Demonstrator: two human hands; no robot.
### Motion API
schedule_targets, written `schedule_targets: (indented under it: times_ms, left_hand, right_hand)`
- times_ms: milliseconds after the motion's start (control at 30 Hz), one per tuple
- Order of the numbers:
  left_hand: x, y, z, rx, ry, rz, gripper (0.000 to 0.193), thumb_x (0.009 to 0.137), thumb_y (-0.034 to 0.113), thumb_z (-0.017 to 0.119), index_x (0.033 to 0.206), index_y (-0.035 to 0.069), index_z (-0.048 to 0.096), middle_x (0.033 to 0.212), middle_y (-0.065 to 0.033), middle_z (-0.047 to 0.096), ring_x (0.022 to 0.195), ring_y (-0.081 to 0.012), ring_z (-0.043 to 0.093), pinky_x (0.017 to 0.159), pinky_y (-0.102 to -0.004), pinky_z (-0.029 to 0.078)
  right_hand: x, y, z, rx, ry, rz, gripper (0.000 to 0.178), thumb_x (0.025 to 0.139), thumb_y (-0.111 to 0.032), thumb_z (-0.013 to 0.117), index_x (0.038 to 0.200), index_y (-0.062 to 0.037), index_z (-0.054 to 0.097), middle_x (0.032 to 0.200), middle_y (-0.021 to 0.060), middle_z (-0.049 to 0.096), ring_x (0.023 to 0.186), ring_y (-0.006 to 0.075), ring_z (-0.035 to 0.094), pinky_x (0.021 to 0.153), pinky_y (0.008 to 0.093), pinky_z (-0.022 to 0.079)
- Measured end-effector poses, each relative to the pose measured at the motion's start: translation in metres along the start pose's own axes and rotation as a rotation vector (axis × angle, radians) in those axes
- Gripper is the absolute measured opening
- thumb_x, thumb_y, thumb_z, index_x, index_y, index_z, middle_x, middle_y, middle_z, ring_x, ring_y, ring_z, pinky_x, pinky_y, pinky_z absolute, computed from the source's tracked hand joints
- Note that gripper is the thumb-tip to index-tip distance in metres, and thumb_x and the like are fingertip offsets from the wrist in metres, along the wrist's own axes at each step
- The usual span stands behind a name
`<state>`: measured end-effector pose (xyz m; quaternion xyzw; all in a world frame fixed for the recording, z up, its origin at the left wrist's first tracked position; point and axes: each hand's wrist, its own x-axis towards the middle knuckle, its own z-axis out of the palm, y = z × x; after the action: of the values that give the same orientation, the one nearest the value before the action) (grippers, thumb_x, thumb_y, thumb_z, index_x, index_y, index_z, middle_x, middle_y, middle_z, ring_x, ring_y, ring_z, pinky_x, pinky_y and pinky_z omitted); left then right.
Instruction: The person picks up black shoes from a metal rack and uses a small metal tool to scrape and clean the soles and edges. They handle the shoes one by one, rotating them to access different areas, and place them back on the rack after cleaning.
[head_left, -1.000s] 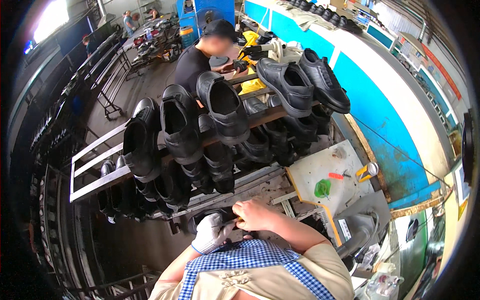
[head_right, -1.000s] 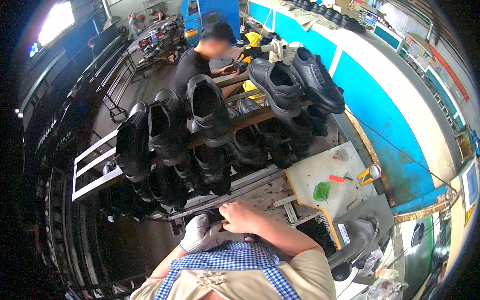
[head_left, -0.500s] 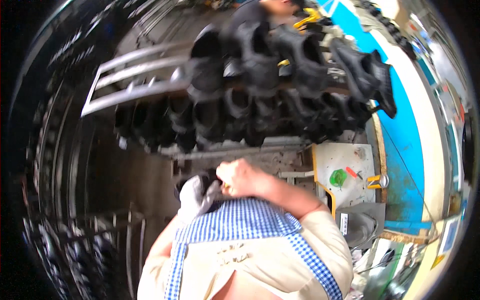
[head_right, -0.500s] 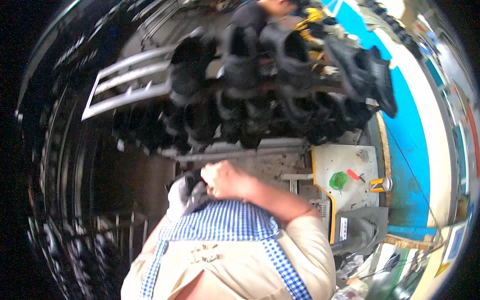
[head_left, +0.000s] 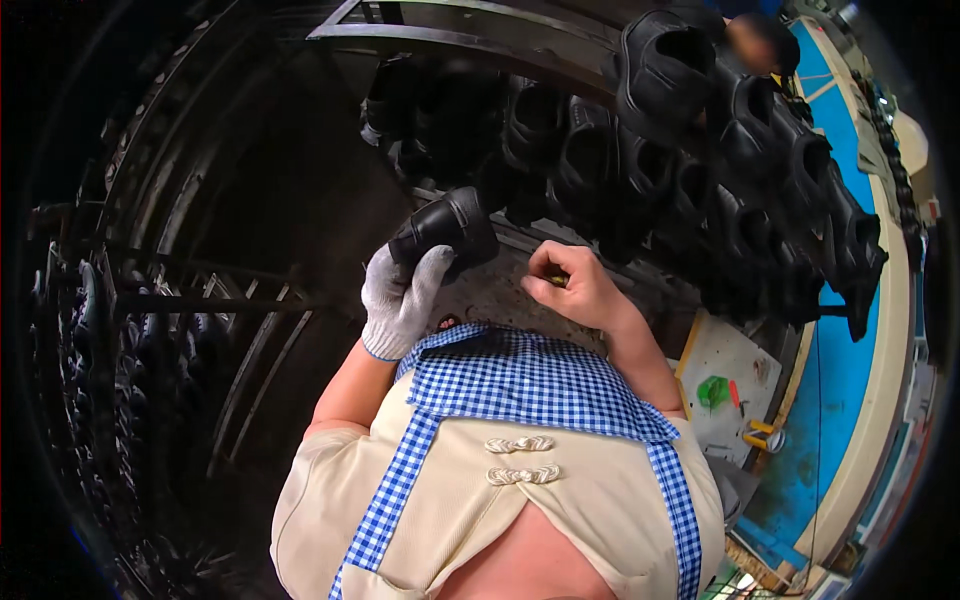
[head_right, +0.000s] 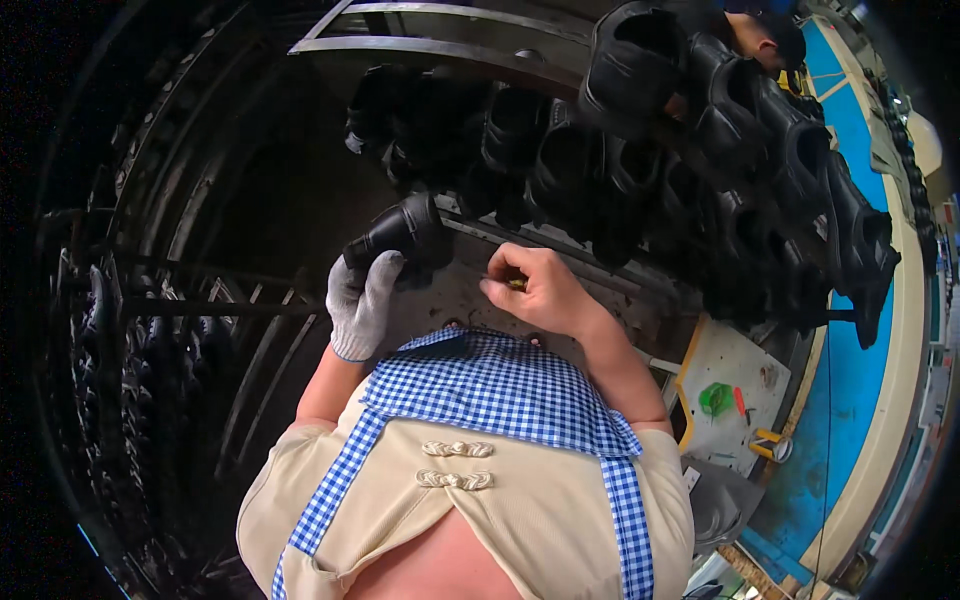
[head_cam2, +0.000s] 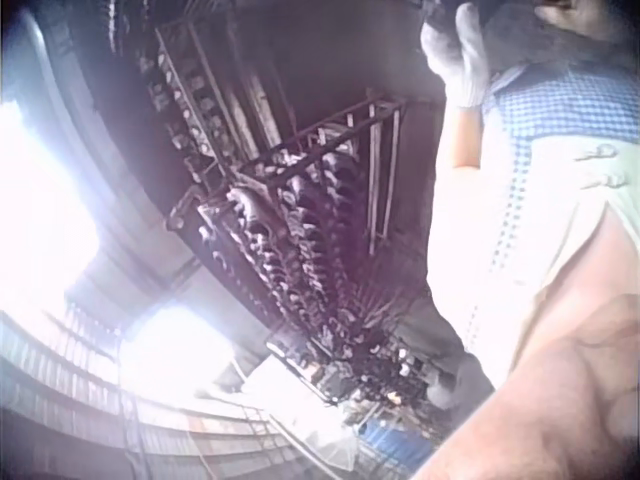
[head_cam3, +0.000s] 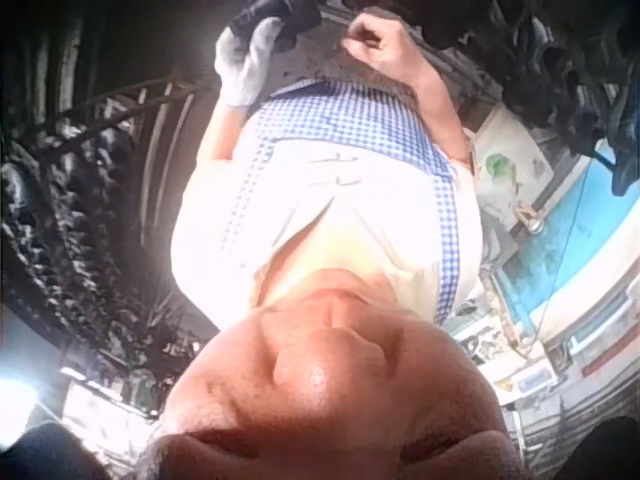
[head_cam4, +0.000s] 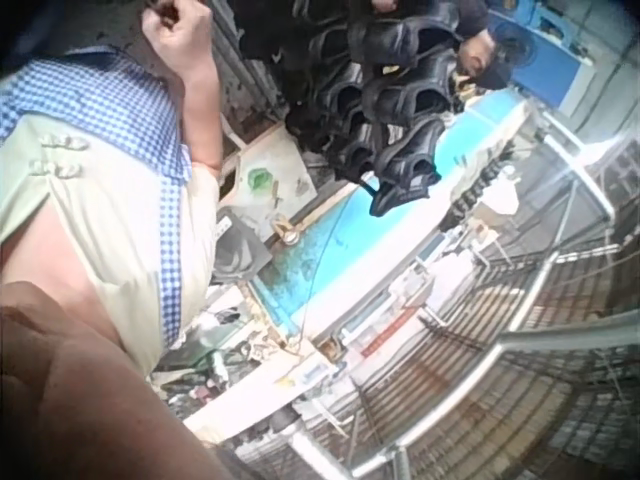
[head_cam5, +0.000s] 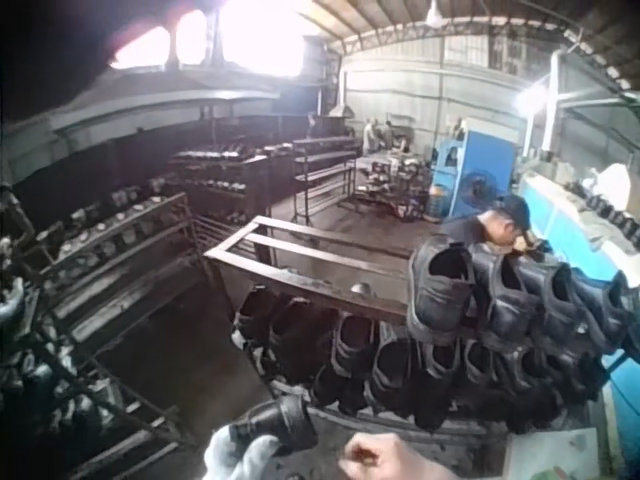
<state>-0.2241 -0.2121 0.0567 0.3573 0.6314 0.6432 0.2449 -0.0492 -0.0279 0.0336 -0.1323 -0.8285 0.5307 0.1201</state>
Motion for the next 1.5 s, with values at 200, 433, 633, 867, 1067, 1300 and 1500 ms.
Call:
schedule_targets:
  times_ms: [200,433,633,867,1067,1300,1500]
  left_hand:
    - [0.023,0.021,-0.012,0.421,-0.075,0.443,0.032,0.079,0.003,0.076,0.111,0.003,0.068,0.102,-0.0122,0.071,0.096,-0.0304,0.069,0.088,-0.0350,0.053]
    - [0.086,0.112,-0.024,0.854,-0.496,0.948,0.040,0.066,0.011,0.086,0.103,0.008,0.072,0.104,-0.0115,0.070,0.096,-0.0323,0.066,0.083,-0.0375,0.054]
    - [0.180,0.143,0.009,1.326,-0.726,0.965,0.026,0.073,0.026,0.079,0.081,0.002,0.071,0.089,-0.0105,0.068,0.098,-0.0291,0.062,0.086,-0.0406,0.052]
    - [0.229,0.130,-0.005,1.248,-0.241,0.983,0.036,0.075,0.007,0.070,0.111,0.008,0.066,0.130,-0.0099,0.057,0.123,-0.0302,0.053,0.108,-0.0430,0.041]
    - [0.208,0.096,-0.013,0.261,-0.261,0.497,0.081,0.079,0.003,0.069,0.152,0.009,0.034,0.155,-0.0130,0.037,0.140,-0.0261,0.042,0.114,-0.0456,0.038]
    - [0.205,0.023,0.038,0.257,-0.040,0.551,0.113,0.072,0.011,0.087,0.159,0.007,0.015,0.152,-0.0192,0.039,0.137,-0.0289,0.043,0.113,-0.0383,0.036]
    - [0.203,0.028,0.042,0.413,0.119,0.576,0.099,0.077,0.014,0.084,0.156,0.005,0.025,0.147,-0.0215,0.043,0.133,-0.0293,0.047,0.110,-0.0412,0.040]
  right_hand:
    - [0.000,0.009,0.012,0.189,0.039,0.052,0.026,0.093,-0.026,0.071,0.094,-0.0009,0.066,0.079,0.0052,0.064,0.071,0.0104,0.058,0.062,0.0266,0.048]
    - [-0.007,0.017,0.013,0.383,0.067,0.082,0.022,0.095,-0.024,0.069,0.096,-0.0026,0.064,0.076,-0.0005,0.061,0.071,0.0056,0.055,0.063,0.0242,0.046]
    - [-0.015,0.021,0.012,0.377,0.125,0.108,0.018,0.095,-0.021,0.068,0.095,-0.0034,0.065,0.075,-0.0023,0.060,0.069,0.0045,0.054,0.062,0.0238,0.044]
    - [-0.042,0.047,0.016,0.284,0.227,0.271,0.019,0.093,-0.024,0.069,0.097,-0.0048,0.066,0.075,-0.0006,0.064,0.070,0.0061,0.059,0.064,0.0250,0.047]
    - [-0.063,0.064,0.018,0.292,0.332,0.371,0.021,0.095,-0.025,0.067,0.099,-0.0045,0.064,0.079,0.0014,0.065,0.071,0.0083,0.062,0.067,0.0261,0.050]
    - [-0.069,0.076,0.030,0.298,0.401,0.329,0.023,0.097,-0.025,0.066,0.099,-0.0023,0.064,0.077,0.0037,0.065,0.070,0.0090,0.061,0.063,0.0274,0.049]
    - [-0.072,0.077,0.021,0.232,0.494,0.272,0.027,0.096,-0.028,0.068,0.087,-0.0032,0.063,0.068,0.0010,0.060,0.063,0.0084,0.056,0.058,0.0274,0.045]
